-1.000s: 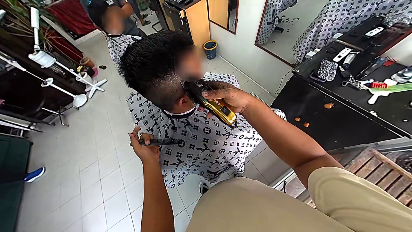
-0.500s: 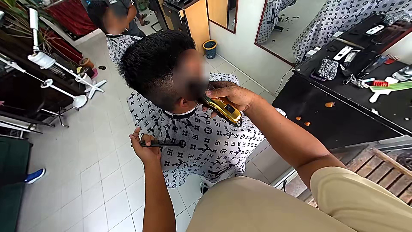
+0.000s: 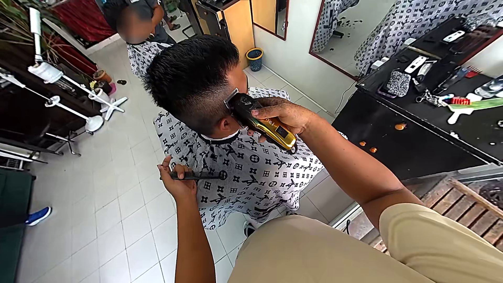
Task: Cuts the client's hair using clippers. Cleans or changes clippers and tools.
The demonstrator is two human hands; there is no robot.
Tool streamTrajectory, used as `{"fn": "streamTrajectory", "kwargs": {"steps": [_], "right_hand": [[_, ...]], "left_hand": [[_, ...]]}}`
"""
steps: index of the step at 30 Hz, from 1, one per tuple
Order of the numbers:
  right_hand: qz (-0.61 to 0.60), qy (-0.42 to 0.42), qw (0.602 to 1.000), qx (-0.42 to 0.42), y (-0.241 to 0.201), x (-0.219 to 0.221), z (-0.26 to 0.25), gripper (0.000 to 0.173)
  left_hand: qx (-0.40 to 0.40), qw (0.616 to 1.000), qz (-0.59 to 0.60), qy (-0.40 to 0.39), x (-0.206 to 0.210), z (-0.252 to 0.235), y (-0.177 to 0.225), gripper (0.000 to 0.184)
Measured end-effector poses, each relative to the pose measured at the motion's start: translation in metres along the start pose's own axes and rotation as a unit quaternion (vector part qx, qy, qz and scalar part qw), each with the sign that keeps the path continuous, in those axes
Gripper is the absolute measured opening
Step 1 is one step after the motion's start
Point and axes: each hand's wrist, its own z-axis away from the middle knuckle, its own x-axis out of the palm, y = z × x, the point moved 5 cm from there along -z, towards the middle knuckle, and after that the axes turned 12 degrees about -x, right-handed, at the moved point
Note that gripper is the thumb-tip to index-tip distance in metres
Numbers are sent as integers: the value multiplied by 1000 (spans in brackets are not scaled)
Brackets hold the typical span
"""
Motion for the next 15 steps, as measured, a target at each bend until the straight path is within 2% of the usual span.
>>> {"fn": "streamTrajectory", "kwargs": {"steps": [4,8,12,15], "right_hand": [[-5,3,999,-37,-2,6,-2,29],[2,6,1000,-1,2,5,2,27],[-11,16,999,-35,0,13,0,30],[-3,18,1000,-13,1,15,3,27]], "left_hand": [[-5,1000,-4,7,0,2,-1,59],[-1,1000,1,-2,-1,1,0,60],[-3,1000,-8,-2,-2,1,-2,59],[-1,1000,-5,-4,-2,1,-1,60]]}}
